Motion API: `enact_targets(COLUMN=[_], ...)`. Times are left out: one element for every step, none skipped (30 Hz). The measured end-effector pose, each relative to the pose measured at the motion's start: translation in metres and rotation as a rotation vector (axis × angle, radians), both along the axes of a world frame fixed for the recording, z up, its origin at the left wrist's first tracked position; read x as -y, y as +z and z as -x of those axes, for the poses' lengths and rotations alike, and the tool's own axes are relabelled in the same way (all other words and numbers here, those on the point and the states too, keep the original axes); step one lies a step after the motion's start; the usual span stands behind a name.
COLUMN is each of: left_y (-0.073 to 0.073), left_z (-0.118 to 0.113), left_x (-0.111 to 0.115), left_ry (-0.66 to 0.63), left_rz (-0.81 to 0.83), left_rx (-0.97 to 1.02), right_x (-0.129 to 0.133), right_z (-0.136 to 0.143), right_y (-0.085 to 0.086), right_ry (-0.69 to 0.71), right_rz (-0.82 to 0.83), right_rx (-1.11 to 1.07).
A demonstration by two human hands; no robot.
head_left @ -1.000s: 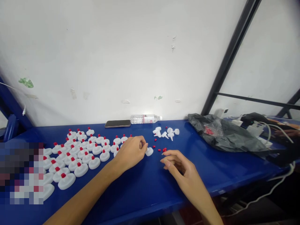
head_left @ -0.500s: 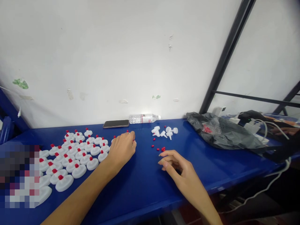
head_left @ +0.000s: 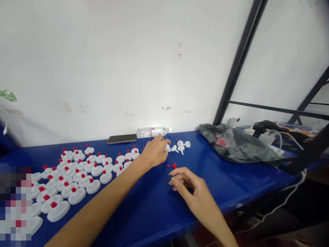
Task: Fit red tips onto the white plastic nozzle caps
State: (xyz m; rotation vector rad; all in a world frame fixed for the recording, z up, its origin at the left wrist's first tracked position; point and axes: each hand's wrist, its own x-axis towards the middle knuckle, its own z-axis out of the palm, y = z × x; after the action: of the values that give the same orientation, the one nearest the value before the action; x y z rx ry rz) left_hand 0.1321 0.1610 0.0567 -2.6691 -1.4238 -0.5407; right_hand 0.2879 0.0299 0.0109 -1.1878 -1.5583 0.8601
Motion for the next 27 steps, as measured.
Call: enact_targets(left_y=[-0.001,-0.003,-0.005,-0.007,-0.01,-0.012,-0.014,-0.015,-0.014,-0.013,-0.011,-0.008,-0.003,0.001,0.006,0.01,0.015,0.018,0.021,0.023,0.024,0.024,0.024,0.022,0.021,0.018,0.016], left_z=[-0.006,-0.012,-0.016,-0.02,-0.022,-0.024,-0.024,-0.023,-0.022,-0.02,-0.017,-0.014,-0.011,-0.007,-0.004,0.0,0.004,0.008,0.012,0.016,0.02,0.023,0.025,0.027,0.028,0.028,0.027], left_x=[-0.007,-0.013,-0.018,-0.022,-0.026,-0.029,-0.031,-0.033,-0.034,-0.034,-0.033,-0.031,-0.029,-0.026,-0.021,-0.016,-0.01,-0.004,0.003,0.01,0.017,0.023,0.028,0.033,0.037,0.04,0.042], left_ry=[-0.027,-0.045,-0.054,-0.058,-0.059,-0.06,-0.062,-0.067,-0.073,-0.077,-0.08,-0.081,-0.083,-0.085,-0.089,-0.096,-0.106,-0.122,-0.145,-0.177,-0.214,-0.254,-0.291,-0.32,-0.342,-0.361,-0.379], left_rz=[0.014,0.028,0.042,0.055,0.068,0.079,0.09,0.099,0.108,0.115,0.121,0.128,0.138,0.153,0.173,0.197,0.223,0.263,0.327,0.418,0.53,0.652,0.767,0.862,0.925,0.965,0.991], left_rx=[-0.002,-0.001,0.002,0.007,0.013,0.022,0.031,0.043,0.059,0.081,0.109,0.143,0.181,0.222,0.264,0.302,0.331,0.36,0.396,0.44,0.491,0.541,0.588,0.623,0.637,0.639,0.64], right_x=[0.0,0.0,0.0,0.0,0.0,0.0,0.001,0.001,0.002,0.002,0.002,0.003,0.003,0.003,0.002,0.002,0.001,0.001,0.0,-0.001,-0.001,-0.002,-0.002,-0.003,-0.003,-0.002,-0.002], right_z=[0.0,0.0,-0.001,-0.001,-0.001,-0.001,-0.001,-0.001,-0.001,-0.001,-0.002,-0.002,-0.002,-0.003,-0.003,-0.004,-0.005,-0.005,-0.005,-0.005,-0.004,-0.003,-0.003,-0.002,-0.001,-0.001,-0.001], right_y=[-0.001,-0.001,-0.002,-0.002,-0.002,-0.002,-0.001,-0.001,0.0,0.0,0.001,0.001,0.002,0.001,0.001,0.0,-0.002,-0.003,-0.005,-0.006,-0.007,-0.008,-0.008,-0.008,-0.008,-0.008,-0.008], right_ry=[-0.001,0.001,0.004,0.007,0.008,0.01,0.009,0.007,0.004,0.001,0.0,-0.001,-0.005,-0.015,-0.03,-0.051,-0.075,-0.102,-0.125,-0.143,-0.154,-0.159,-0.157,-0.151,-0.144,-0.138,-0.134], right_rz=[0.001,0.001,-0.001,-0.005,-0.008,-0.01,-0.009,-0.007,-0.003,-0.001,-0.002,-0.005,-0.008,-0.011,-0.015,-0.019,-0.025,-0.032,-0.038,-0.044,-0.048,-0.049,-0.049,-0.051,-0.053,-0.059,-0.066], right_rx=[-0.002,-0.004,-0.006,-0.008,-0.01,-0.011,-0.013,-0.014,-0.015,-0.016,-0.019,-0.026,-0.037,-0.05,-0.063,-0.078,-0.092,-0.106,-0.119,-0.131,-0.141,-0.147,-0.15,-0.15,-0.148,-0.144,-0.137])
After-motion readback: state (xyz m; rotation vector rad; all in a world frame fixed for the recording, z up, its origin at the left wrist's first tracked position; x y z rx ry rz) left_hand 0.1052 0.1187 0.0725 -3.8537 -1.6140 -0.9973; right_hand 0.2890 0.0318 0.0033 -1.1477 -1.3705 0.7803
